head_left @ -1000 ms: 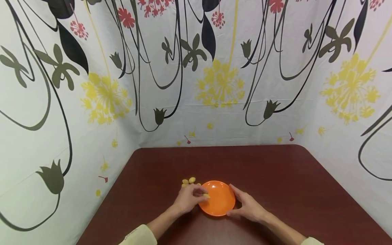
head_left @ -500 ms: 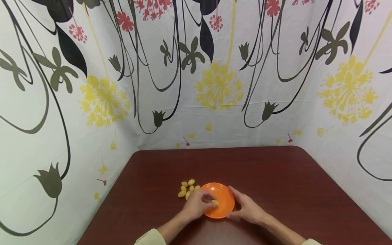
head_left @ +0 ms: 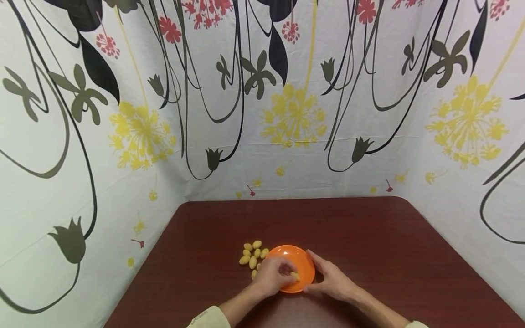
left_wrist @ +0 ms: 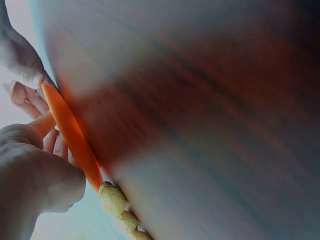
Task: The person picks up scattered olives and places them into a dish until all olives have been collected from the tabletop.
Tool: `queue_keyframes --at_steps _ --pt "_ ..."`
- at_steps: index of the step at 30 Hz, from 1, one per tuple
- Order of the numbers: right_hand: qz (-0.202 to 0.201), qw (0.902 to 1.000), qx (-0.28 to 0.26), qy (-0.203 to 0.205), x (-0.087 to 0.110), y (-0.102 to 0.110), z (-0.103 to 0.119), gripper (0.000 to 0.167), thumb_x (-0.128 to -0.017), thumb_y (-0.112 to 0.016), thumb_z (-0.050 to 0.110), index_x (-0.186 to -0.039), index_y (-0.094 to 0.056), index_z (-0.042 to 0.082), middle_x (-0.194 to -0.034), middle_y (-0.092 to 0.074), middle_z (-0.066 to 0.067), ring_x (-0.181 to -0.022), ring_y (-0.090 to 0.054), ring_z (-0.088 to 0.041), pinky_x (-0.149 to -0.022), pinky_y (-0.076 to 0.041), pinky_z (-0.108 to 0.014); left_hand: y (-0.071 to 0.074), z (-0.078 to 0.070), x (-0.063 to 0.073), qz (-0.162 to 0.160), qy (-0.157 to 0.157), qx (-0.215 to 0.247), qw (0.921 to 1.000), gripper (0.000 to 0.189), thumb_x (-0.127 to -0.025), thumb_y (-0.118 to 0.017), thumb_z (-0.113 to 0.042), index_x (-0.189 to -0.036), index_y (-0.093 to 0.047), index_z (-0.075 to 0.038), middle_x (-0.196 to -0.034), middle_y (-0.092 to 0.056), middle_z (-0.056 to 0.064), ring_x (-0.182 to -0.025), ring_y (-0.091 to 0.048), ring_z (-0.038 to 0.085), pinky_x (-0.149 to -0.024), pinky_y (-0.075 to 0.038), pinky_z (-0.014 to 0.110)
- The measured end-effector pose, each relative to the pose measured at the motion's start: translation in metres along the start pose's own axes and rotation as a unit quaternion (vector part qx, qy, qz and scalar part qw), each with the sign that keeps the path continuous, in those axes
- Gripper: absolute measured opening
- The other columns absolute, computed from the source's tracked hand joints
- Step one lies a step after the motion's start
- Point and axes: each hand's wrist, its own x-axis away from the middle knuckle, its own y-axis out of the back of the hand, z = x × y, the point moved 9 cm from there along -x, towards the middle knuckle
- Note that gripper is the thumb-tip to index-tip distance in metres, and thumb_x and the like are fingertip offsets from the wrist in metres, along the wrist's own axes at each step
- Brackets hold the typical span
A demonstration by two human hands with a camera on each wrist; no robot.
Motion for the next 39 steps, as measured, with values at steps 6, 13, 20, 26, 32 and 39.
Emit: queue_keyframes --at_steps 6,13,20,26,32,39 --pt "-0.002 1.0 0.004 -0.003 -0.001 0.001 0.0 0.109 -0.087 -0.091 0.018 -0.16 -0.018 -0.018 -0.165 -0.022 -0.039 -0.152 -0.027 -0.054 -0.117 -0.029 -0.06 -0.001 -0.004 0.0 0.009 -0.008 -0.006 0.9999 0.013 -0.085 -0.09 -0.006 -0.093 -0.081 -0.011 -0.089 -0.075 -0.007 -0.081 -0.068 0.004 -0.074 -0.056 0.02" --pt "0.002 1.0 0.005 0.0 0.001 -0.002 -0.002 0.109 -0.088 -0.09 0.019 -0.16 -0.018 -0.018 -0.165 -0.023 -0.039 -0.151 -0.028 -0.054 -0.117 -0.031 -0.058 -0.003 -0.004 0.005 0.015 -0.004 0.011 0.9998 0.015 -0.084 -0.089 -0.003 -0.096 -0.081 -0.009 -0.093 -0.076 -0.003 -0.084 -0.07 0.009 -0.077 -0.057 0.022" --pt "0.004 1.0 0.0 0.005 0.001 -0.003 -0.003 0.109 -0.087 -0.091 0.018 -0.16 -0.018 -0.018 -0.165 -0.023 -0.039 -0.151 -0.027 -0.054 -0.117 -0.03 -0.059 0.005 -0.005 0.004 0.021 -0.005 -0.007 0.9997 0.017 -0.087 -0.09 -0.013 -0.1 -0.08 -0.01 -0.096 -0.078 -0.002 -0.089 -0.073 0.011 -0.081 -0.059 0.025" --pt "0.0 1.0 0.006 -0.001 0.0 0.001 -0.001 0.108 -0.088 -0.09 0.019 -0.161 -0.018 -0.017 -0.165 -0.024 -0.038 -0.151 -0.028 -0.053 -0.116 -0.03 -0.061 0.027 -0.004 -0.005 0.009 -0.004 -0.004 0.9999 0.02 -0.092 -0.086 -0.014 -0.11 -0.079 -0.009 -0.109 -0.078 0.002 -0.102 -0.075 0.019 -0.089 -0.061 0.032" --pt "0.001 0.9999 0.008 -0.008 -0.001 0.002 -0.001 0.109 -0.088 -0.09 0.02 -0.161 -0.018 -0.016 -0.165 -0.024 -0.038 -0.151 -0.029 -0.053 -0.116 -0.029 -0.061 0.068 0.009 -0.01 -0.042 0.014 -0.012 0.999 0.021 -0.097 -0.08 -0.012 -0.118 -0.078 -0.01 -0.115 -0.078 0.003 -0.103 -0.074 0.021 -0.09 -0.061 0.038" --pt "0.0 0.9999 0.008 -0.013 -0.001 0.001 -0.002 0.109 -0.087 -0.091 0.019 -0.161 -0.018 -0.016 -0.165 -0.024 -0.038 -0.152 -0.028 -0.053 -0.116 -0.029 -0.061 0.105 0.038 -0.001 -0.08 0.032 -0.033 0.9957 0.021 -0.099 -0.078 -0.013 -0.12 -0.077 -0.009 -0.114 -0.078 0.003 -0.1 -0.075 0.017 -0.088 -0.062 0.036"
